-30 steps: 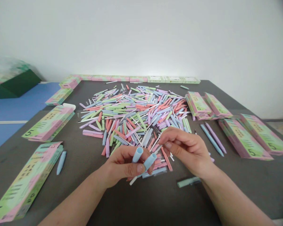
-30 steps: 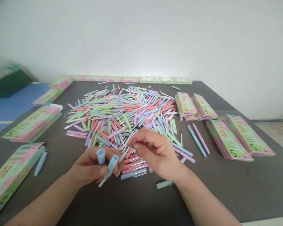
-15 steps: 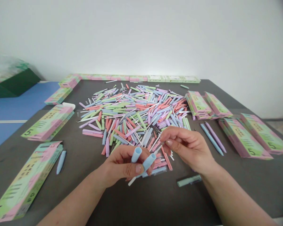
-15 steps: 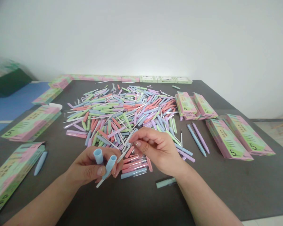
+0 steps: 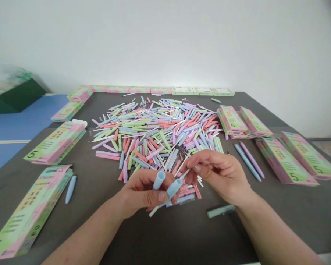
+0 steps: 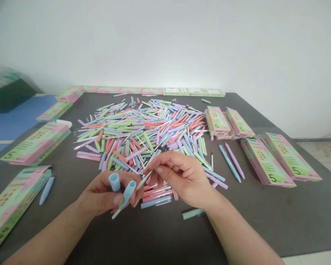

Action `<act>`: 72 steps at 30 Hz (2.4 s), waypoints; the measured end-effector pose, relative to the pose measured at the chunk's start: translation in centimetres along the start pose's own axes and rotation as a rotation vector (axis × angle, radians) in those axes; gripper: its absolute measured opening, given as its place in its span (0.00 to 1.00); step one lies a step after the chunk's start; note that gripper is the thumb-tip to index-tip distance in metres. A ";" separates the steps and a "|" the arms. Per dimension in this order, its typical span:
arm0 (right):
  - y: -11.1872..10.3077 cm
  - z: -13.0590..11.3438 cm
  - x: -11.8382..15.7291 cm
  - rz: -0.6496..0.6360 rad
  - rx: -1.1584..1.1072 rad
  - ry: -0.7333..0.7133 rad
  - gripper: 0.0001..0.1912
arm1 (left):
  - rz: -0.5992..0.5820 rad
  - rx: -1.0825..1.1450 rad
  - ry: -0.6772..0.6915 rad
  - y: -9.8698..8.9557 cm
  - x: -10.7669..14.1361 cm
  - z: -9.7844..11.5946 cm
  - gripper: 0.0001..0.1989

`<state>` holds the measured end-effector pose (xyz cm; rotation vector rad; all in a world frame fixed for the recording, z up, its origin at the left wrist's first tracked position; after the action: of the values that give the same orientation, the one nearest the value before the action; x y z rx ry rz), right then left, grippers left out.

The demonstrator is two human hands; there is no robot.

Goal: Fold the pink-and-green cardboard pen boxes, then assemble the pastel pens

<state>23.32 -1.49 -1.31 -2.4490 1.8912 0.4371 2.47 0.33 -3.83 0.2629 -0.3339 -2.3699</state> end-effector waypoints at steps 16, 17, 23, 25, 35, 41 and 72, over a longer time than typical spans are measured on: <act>0.2 0.7 -0.3 -0.055 0.117 0.091 0.03 | 0.069 -0.001 -0.109 0.2 -0.2 -0.2 0.13; 0.2 0.7 -0.4 -0.061 0.123 0.090 0.02 | 0.068 -0.017 -0.124 0.2 -0.2 -0.1 0.14; 0.1 0.8 -0.5 -0.108 0.191 0.112 0.04 | 0.075 -0.101 -0.158 0.3 -0.4 -0.2 0.16; 0.1 0.9 -0.4 -0.134 0.220 0.113 0.05 | 0.096 -0.090 -0.153 0.2 -0.4 -0.4 0.15; -0.4 1.5 -1.0 -0.096 0.033 0.198 0.06 | 0.166 0.015 -0.217 -0.2 -0.7 -0.7 0.17; -0.1 3.3 -1.2 0.043 -0.150 0.254 0.08 | 0.199 0.075 -0.205 0.0 -0.9 -0.7 0.15; -0.8 -0.1 -0.7 -0.155 0.522 0.141 0.15 | 0.453 -0.189 -0.102 -2.0 -1.2 -0.9 0.19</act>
<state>23.92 -0.62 -1.17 -2.2818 1.5782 -0.2161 2.36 2.45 -5.17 -0.0236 -0.1898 -1.9516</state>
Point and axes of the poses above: each hand's wrist, its own x-axis away from the middle knuckle, its own y-axis out of the palm, z = x × y, the point moved 1 cm from there along -x, towards the middle knuckle, and after that the axes turned 6 degrees about z, right-handed, at the moved point
